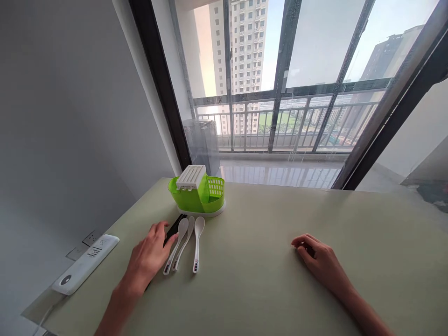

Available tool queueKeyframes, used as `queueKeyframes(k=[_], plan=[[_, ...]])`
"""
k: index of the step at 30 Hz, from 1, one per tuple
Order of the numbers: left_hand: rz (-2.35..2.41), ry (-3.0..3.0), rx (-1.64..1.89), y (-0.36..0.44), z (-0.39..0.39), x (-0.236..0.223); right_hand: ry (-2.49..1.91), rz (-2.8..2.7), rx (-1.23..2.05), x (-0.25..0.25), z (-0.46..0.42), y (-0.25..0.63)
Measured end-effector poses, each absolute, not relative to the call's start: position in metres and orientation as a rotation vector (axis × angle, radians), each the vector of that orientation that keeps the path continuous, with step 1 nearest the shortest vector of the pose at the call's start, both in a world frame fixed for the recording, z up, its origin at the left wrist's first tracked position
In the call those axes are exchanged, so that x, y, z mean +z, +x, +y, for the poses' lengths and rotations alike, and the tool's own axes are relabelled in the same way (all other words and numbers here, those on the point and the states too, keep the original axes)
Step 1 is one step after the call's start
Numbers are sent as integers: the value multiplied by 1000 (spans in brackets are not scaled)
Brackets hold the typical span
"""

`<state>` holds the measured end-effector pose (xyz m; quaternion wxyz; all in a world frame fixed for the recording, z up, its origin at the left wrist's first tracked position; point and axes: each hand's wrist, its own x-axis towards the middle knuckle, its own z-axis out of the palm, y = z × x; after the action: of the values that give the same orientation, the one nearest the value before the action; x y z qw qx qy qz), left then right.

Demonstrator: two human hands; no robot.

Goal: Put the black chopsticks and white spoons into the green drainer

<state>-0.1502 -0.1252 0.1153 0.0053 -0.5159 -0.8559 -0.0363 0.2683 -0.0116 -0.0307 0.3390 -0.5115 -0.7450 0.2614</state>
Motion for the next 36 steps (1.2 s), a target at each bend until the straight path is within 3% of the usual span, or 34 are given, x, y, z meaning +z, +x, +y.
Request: queueKeyframes(k=[7, 36], plan=[[-2767, -1548, 225, -172, -145, 107, -1327, -1949, 690, -33, -11, 269], [-2785, -1523, 501, -197, -132, 109, -1335, -1935, 719, -36, -9, 269]])
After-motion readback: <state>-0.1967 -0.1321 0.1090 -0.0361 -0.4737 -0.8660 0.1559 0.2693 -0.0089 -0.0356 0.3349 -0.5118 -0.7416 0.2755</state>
